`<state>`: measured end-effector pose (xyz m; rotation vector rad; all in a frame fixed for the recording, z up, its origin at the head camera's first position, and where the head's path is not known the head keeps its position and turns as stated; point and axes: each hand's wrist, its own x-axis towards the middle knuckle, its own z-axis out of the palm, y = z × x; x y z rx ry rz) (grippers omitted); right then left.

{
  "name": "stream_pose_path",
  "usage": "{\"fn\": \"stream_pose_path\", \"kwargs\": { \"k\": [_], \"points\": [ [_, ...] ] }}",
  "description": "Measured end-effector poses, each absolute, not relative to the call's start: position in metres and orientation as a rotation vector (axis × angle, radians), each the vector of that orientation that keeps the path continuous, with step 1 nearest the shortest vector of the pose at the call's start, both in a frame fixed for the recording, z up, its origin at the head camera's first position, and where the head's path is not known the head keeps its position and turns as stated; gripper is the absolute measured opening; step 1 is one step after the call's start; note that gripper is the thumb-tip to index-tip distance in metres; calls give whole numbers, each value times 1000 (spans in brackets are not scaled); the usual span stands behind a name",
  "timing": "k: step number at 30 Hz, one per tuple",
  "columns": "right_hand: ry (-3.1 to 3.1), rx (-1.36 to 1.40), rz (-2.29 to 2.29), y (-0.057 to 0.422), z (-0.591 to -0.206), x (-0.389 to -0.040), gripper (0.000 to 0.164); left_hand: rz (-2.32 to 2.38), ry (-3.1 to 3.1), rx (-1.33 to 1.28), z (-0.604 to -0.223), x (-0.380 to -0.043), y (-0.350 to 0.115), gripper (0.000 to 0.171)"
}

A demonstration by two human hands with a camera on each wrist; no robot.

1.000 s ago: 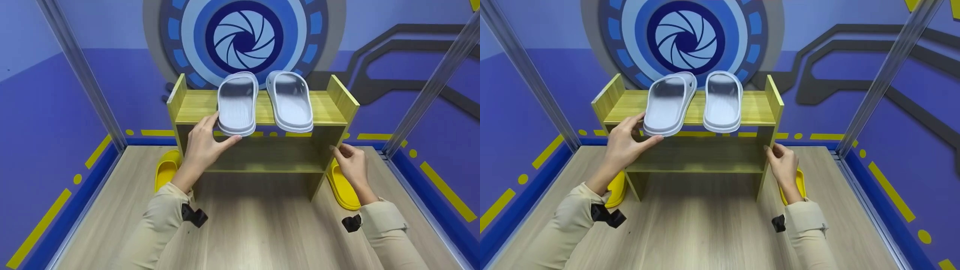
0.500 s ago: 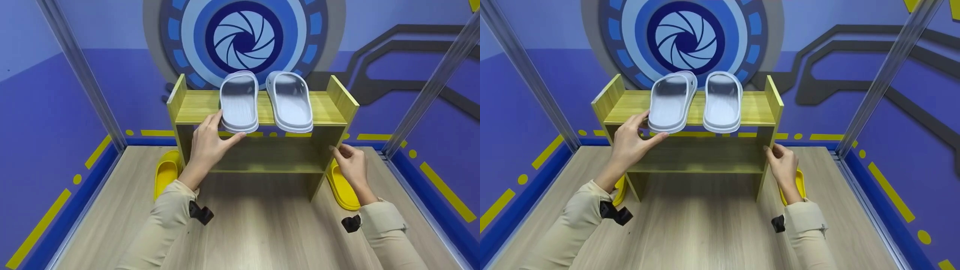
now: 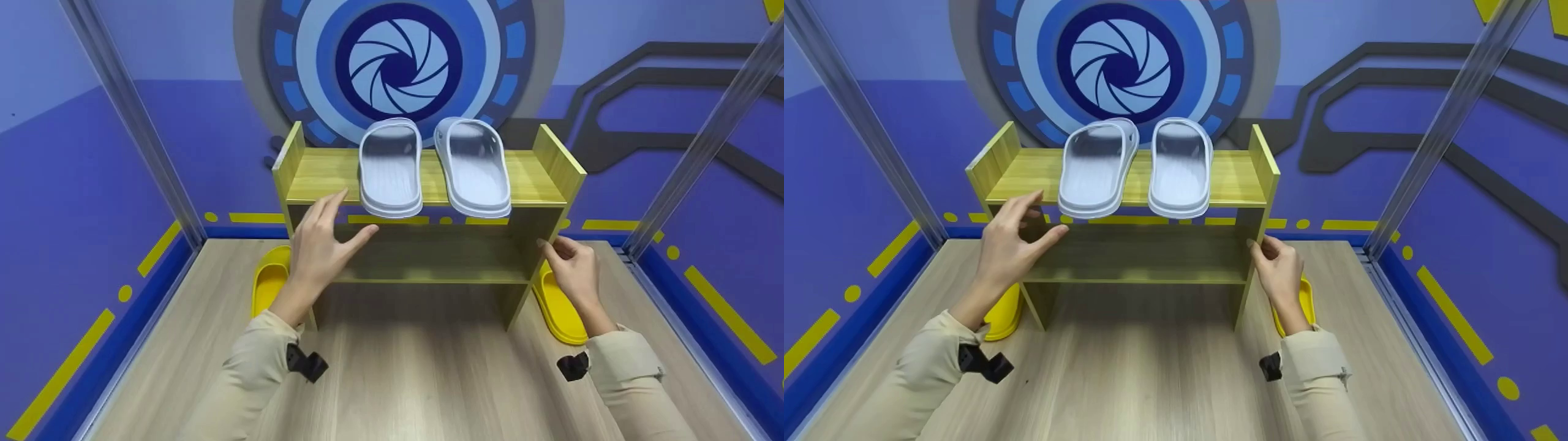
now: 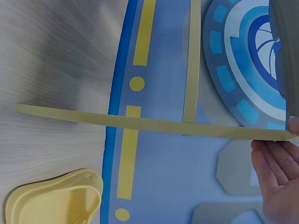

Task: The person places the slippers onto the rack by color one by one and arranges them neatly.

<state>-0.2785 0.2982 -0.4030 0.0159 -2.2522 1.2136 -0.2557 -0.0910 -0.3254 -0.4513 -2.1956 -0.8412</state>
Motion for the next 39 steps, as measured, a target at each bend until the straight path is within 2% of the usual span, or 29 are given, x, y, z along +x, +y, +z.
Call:
{"fn": "stream_pose_path", "kwargs": {
  "k": [7, 20, 30, 39],
  "points": [
    [-2245, 19, 1213, 298, -402, -278, 32, -861, -2155, -450, -343, -254, -119, 50],
    [-2215, 56, 1196, 298, -403, -279, 29, -906, -2132, -287, -382, -254, -163, 28],
    [-2205, 70, 1205, 298, -403, -279, 29, -1020, -2137, -125, -404, -258, -183, 29],
    [-2219, 47, 1203, 297, -403, -279, 30, -1192, -2211, 124, -427, -263, -199, 52]
  ]
}}
